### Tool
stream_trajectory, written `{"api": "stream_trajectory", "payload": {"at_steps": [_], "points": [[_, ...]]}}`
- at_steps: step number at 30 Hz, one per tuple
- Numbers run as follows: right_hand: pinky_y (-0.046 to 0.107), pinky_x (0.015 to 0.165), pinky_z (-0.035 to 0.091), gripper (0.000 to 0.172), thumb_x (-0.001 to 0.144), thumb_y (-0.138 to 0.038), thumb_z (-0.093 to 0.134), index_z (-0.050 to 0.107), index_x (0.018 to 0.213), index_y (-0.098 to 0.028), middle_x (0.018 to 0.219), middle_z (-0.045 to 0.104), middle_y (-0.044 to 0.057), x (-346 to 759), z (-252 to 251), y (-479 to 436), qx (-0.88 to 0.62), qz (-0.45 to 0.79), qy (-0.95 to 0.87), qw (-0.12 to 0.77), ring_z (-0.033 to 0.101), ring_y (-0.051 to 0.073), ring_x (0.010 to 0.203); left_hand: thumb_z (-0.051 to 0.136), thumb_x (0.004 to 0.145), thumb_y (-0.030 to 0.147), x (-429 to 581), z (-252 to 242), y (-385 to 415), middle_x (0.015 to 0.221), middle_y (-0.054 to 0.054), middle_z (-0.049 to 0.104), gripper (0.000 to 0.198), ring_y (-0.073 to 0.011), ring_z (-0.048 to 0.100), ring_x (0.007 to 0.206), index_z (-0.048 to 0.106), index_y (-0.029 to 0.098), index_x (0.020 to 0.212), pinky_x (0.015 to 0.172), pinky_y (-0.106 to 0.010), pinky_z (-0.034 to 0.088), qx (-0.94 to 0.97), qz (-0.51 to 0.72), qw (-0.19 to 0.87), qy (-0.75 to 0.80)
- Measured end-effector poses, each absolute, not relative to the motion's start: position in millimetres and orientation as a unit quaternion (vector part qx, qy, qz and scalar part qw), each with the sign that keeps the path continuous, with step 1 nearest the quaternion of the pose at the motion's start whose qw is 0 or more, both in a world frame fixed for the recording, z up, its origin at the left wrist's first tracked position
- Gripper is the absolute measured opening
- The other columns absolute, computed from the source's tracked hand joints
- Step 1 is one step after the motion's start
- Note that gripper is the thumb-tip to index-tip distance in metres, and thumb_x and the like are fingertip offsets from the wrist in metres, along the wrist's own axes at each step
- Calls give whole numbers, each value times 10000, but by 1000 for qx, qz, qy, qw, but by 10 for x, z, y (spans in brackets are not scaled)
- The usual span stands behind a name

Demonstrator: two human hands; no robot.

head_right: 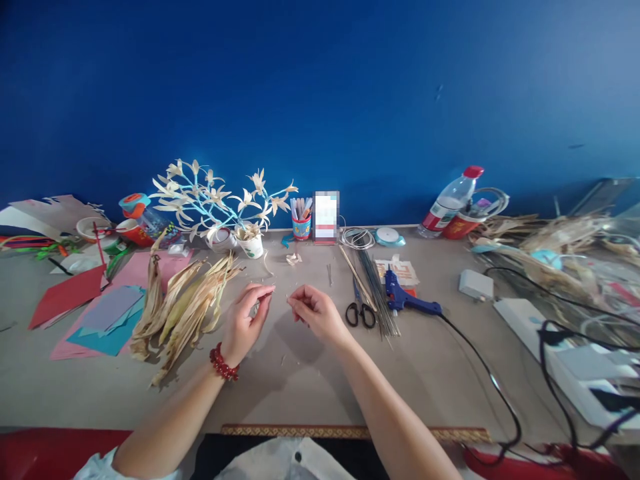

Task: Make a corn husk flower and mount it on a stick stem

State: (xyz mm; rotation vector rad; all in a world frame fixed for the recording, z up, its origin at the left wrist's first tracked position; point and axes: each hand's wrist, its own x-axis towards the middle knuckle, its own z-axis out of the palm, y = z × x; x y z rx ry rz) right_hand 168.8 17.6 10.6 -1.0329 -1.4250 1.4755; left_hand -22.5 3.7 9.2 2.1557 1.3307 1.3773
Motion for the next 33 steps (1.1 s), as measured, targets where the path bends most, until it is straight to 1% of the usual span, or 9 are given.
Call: {"api": "stream_trajectory", "payload": {"at_steps": [4, 8, 10, 12, 16, 22, 27, 31, 33], "points": [[203, 450, 295, 302, 844, -474, 668, 573, 833, -187, 610, 593, -33, 1673, 170, 129, -394, 620, -533, 420, 408, 74, 462, 552, 951, 264, -195, 63, 20, 893, -55, 684, 123, -170, 662, 801, 650, 209, 1001, 758, -300, 533, 713, 493, 182, 465], [212, 497, 361, 273, 828, -435, 700, 618, 855, -176, 652, 616, -17, 1625, 168, 82, -378, 613, -545, 429, 483, 91, 523, 569, 943, 349, -123, 11, -3, 773, -13, 659, 175, -119, 616, 624, 633, 192, 990, 623, -245, 512, 617, 512, 354, 481], [225, 533, 400, 246, 829, -413, 702, 641, 852, -175, 688, 642, -1, 1600, 139, 73, -380, 582, -570, 437, 543, 113, 579, 602, 920, 374, -78, -15, -13, 762, 2, 646, 200, -110, 607, 601, 600, 192, 1005, 587, -234, 501, 563, 530, 430, 466], [236, 573, 430, 205, 846, -379, 687, 654, 839, -176, 716, 671, 14, 1588, 111, 71, -387, 538, -599, 449, 598, 136, 638, 637, 895, 383, -43, -36, -21, 756, 12, 640, 220, -104, 600, 590, 559, 195, 981, 570, -229, 493, 527, 551, 472, 443], [232, 573, 430, 124, 891, -302, 635, 661, 860, -185, 730, 704, 23, 1600, 105, 64, -406, 462, -641, 458, 644, 154, 678, 650, 888, 372, -16, -57, -28, 715, 15, 630, 213, -103, 583, 603, 558, 186, 933, 589, -231, 490, 509, 560, 506, 414], [213, 548, 407, 47, 878, -216, 608, 636, 844, -198, 691, 686, -5, 1603, 144, 41, -410, 373, -698, 453, 588, 125, 600, 648, 895, 356, -22, -43, -60, 740, -1, 632, 210, -98, 566, 637, 637, 162, 976, 605, -222, 469, 498, 551, 536, 401], [208, 548, 407, 73, 862, -162, 579, 627, 828, -205, 667, 654, -12, 1599, 153, 33, -409, 323, -723, 454, 556, 120, 575, 640, 904, 358, -22, -19, -97, 723, 11, 602, 225, -93, 547, 624, 648, 169, 1026, 602, -224, 454, 493, 548, 558, 381], [214, 577, 415, 91, 851, -140, 583, 644, 834, -206, 698, 648, -4, 1623, 143, 45, -404, 301, -736, 452, 559, 127, 609, 694, 862, 361, -14, -39, -71, 705, 29, 581, 231, -73, 523, 572, 631, 174, 983, 553, -207, 418, 460, 551, 586, 376], [219, 578, 408, 78, 866, -160, 591, 650, 844, -206, 704, 641, -2, 1635, 134, 51, -405, 297, -739, 449, 547, 130, 617, 702, 852, 375, -17, -56, -49, 671, 43, 548, 242, -55, 473, 525, 627, 170, 957, 504, -191, 368, 440, 553, 602, 372]]}}
